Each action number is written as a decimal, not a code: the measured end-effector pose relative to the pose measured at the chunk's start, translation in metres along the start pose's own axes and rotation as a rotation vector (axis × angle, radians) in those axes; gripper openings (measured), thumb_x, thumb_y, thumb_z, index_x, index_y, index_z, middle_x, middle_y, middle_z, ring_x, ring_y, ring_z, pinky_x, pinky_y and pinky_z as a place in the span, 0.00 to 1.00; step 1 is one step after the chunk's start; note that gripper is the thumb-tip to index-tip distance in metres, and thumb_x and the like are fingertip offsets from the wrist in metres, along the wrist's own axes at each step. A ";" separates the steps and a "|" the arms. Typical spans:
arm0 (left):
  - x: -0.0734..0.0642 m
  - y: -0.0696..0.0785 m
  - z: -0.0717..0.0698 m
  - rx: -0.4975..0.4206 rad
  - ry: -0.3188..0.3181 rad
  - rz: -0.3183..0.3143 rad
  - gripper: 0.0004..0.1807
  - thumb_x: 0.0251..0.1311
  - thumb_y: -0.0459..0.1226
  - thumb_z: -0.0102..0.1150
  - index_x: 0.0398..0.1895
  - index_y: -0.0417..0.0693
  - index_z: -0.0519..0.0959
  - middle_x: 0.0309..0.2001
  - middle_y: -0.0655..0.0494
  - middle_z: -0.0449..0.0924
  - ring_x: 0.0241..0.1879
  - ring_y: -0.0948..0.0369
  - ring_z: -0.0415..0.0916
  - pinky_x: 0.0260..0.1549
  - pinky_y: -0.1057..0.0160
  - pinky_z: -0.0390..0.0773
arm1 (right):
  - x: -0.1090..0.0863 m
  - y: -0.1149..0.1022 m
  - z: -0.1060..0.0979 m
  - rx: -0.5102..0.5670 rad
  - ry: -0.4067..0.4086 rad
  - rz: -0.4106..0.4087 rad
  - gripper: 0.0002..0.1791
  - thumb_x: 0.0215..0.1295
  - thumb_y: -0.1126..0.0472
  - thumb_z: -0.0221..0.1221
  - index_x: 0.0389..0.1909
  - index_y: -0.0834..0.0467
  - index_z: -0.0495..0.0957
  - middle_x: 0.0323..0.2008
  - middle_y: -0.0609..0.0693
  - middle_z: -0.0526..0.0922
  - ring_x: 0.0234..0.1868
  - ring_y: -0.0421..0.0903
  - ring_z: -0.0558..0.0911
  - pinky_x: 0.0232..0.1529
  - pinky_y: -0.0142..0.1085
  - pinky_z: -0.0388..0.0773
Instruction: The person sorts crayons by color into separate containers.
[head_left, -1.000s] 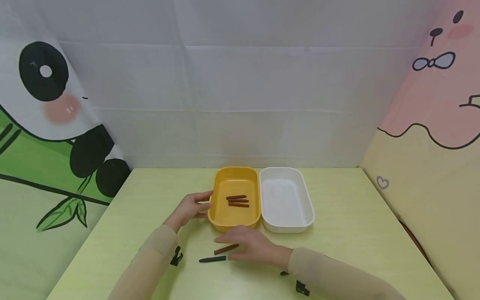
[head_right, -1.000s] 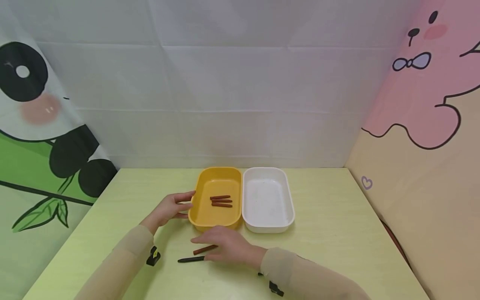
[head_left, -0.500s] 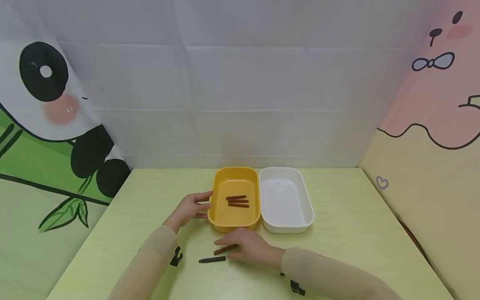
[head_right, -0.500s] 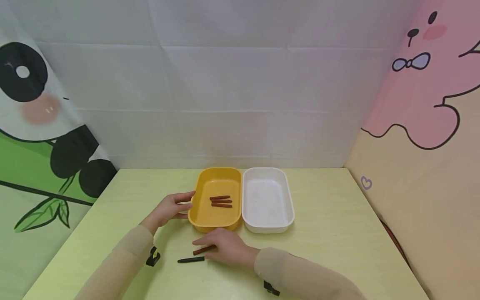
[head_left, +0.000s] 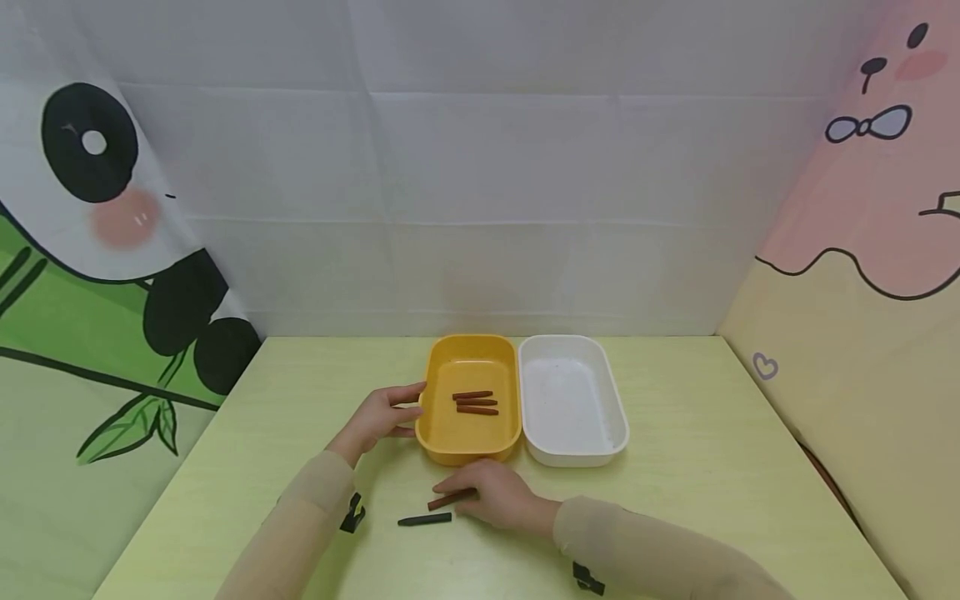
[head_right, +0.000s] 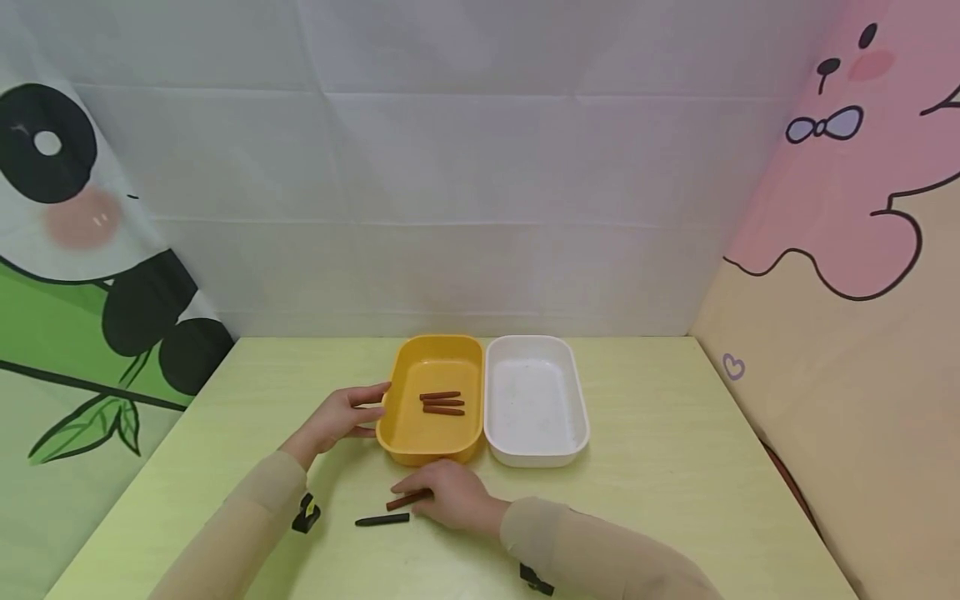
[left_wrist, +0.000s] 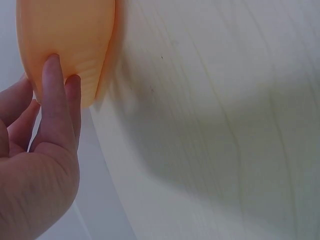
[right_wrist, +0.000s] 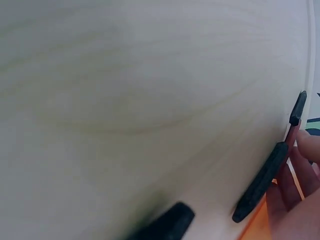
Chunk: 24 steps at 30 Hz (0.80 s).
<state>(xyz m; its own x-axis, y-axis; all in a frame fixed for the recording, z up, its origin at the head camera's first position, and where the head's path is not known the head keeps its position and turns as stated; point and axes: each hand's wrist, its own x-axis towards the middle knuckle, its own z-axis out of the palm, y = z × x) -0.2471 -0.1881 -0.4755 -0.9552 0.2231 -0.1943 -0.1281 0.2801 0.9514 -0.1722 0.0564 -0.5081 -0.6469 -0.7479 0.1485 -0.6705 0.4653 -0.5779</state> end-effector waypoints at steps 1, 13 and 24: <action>0.000 0.000 0.000 -0.001 -0.002 0.001 0.29 0.68 0.28 0.56 0.72 0.37 0.64 0.71 0.36 0.61 0.57 0.41 0.75 0.41 0.54 0.85 | 0.000 0.000 0.001 -0.003 0.006 0.006 0.19 0.60 0.65 0.69 0.52 0.49 0.86 0.46 0.35 0.85 0.47 0.28 0.79 0.50 0.23 0.75; -0.001 0.000 0.000 -0.010 -0.004 0.018 0.29 0.69 0.27 0.55 0.72 0.36 0.64 0.71 0.35 0.60 0.57 0.40 0.75 0.40 0.54 0.86 | 0.001 -0.005 0.007 -0.071 0.060 0.026 0.17 0.59 0.66 0.69 0.48 0.48 0.88 0.42 0.33 0.86 0.45 0.28 0.80 0.48 0.24 0.76; -0.001 0.000 0.001 -0.003 0.009 0.009 0.29 0.69 0.27 0.55 0.72 0.36 0.64 0.71 0.35 0.60 0.57 0.41 0.75 0.40 0.54 0.86 | 0.001 -0.005 0.009 -0.132 0.078 -0.017 0.14 0.59 0.64 0.69 0.43 0.43 0.89 0.37 0.31 0.85 0.41 0.28 0.79 0.47 0.22 0.72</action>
<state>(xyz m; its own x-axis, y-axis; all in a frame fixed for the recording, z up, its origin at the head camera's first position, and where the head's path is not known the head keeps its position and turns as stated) -0.2463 -0.1873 -0.4756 -0.9587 0.2169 -0.1838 -0.1205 0.2754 0.9537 -0.1669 0.0492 -0.5121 -0.6576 -0.7197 0.2225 -0.7205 0.5145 -0.4650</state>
